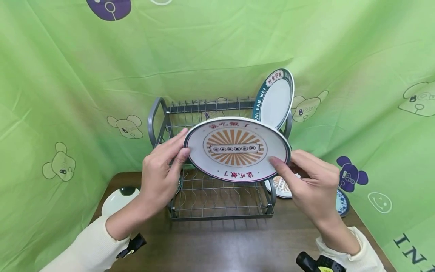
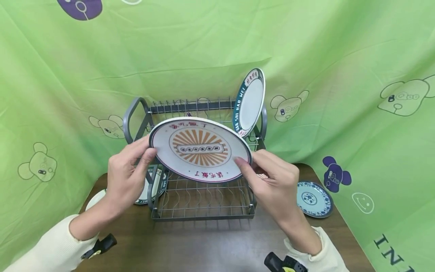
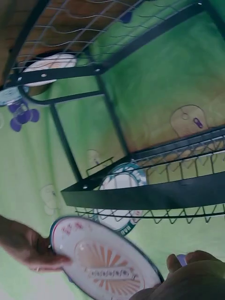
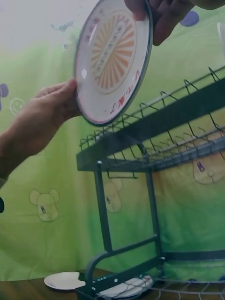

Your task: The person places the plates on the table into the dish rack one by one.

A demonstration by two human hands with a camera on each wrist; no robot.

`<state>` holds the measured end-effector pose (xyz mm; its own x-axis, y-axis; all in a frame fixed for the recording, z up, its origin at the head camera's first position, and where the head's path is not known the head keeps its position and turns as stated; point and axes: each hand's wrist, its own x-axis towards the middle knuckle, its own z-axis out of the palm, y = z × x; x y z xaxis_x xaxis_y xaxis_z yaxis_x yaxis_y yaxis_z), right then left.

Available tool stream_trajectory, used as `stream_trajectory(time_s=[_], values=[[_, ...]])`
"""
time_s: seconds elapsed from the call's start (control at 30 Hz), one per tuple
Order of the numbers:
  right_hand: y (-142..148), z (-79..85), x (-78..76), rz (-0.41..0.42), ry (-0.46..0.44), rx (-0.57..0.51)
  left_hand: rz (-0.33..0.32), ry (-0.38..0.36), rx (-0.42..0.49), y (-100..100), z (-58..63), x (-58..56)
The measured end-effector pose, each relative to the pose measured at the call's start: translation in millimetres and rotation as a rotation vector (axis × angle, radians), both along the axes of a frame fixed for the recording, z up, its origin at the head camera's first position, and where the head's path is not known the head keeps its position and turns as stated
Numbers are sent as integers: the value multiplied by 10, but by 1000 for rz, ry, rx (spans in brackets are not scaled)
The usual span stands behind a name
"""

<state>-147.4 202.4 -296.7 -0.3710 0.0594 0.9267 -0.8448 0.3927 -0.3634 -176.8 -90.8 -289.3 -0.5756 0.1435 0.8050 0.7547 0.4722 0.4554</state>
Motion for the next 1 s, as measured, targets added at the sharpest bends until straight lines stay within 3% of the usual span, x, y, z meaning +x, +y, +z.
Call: stream_trajectory(time_s=[0.1, 0.2, 0.53, 0.73, 1.0], values=[[-40, 84, 7, -6, 49, -97, 29, 1, -58, -28, -9, -26], [-72, 179, -15, -76, 94, -184, 53, -14, -148, -37, -39, -76], [-179, 485, -162, -332, 187, -333, 183, 192, -498, -74, -211, -229], [-195, 624, -285, -490, 185, -285, 224, 297, -575, -96, -234, -295], [-262, 729, -416, -662, 68, -116, 135, 361, -687, -220, -172, -379]])
